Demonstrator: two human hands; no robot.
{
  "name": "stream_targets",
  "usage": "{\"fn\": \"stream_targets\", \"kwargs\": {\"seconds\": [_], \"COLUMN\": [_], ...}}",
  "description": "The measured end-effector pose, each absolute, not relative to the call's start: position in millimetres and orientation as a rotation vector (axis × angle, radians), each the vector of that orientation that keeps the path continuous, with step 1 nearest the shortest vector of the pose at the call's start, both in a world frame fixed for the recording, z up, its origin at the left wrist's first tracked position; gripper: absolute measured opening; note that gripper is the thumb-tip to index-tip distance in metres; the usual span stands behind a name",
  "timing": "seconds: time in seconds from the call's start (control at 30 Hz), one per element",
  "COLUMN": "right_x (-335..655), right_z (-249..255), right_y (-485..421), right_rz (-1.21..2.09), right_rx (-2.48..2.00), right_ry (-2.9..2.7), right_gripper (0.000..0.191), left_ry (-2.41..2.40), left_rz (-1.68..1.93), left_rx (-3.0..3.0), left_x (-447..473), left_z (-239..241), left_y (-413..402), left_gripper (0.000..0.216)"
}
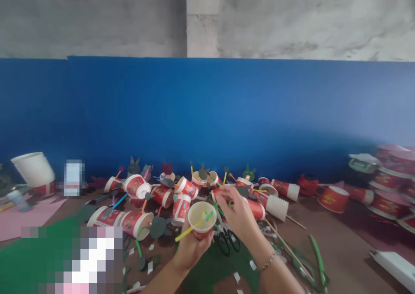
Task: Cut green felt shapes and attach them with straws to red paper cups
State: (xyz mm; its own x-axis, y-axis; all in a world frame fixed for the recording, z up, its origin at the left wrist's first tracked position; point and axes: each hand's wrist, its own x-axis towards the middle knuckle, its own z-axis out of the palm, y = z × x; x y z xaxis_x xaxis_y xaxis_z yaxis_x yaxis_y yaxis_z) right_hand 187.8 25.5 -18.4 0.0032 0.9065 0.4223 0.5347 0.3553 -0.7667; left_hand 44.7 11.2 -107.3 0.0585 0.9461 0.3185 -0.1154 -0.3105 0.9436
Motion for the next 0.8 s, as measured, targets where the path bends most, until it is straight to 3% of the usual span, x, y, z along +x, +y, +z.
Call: {"fn": "stream_targets", "kwargs": {"seconds": [0.07, 0.3, 0.63, 0.8], "right_x": [189.8, 190.7, 195.0, 196.6], "right_z": [-9.0, -6.7, -1.0, -4.5], "right_y": [18.6, 10.3, 11.2, 19.8], "right_rz": [0.397, 0.531, 0.617, 0.599], "right_rx": [-1.202, -1.213, -1.100, -1.114], "right_ry": [-1.817, -2.094, -2.132, -1.869], "right_gripper": [0.021, 0.008, 0.019, 0.018], "left_ry": [0.856, 0.666, 0.573, 0.641], "left_rz": [1.383, 1.241, 1.033, 1.210], "left_rx": [1.352, 1.335, 1.127, 1.014], "left_x": [44.4, 47.7, 39.9, 41.8], "left_z": [-104.5, -105.9, -106.6, -101.5], "left_y": [9.3, 6.9, 9.0, 7.4], "left_gripper": [0.042, 0.052, 0.072, 0.067]}}
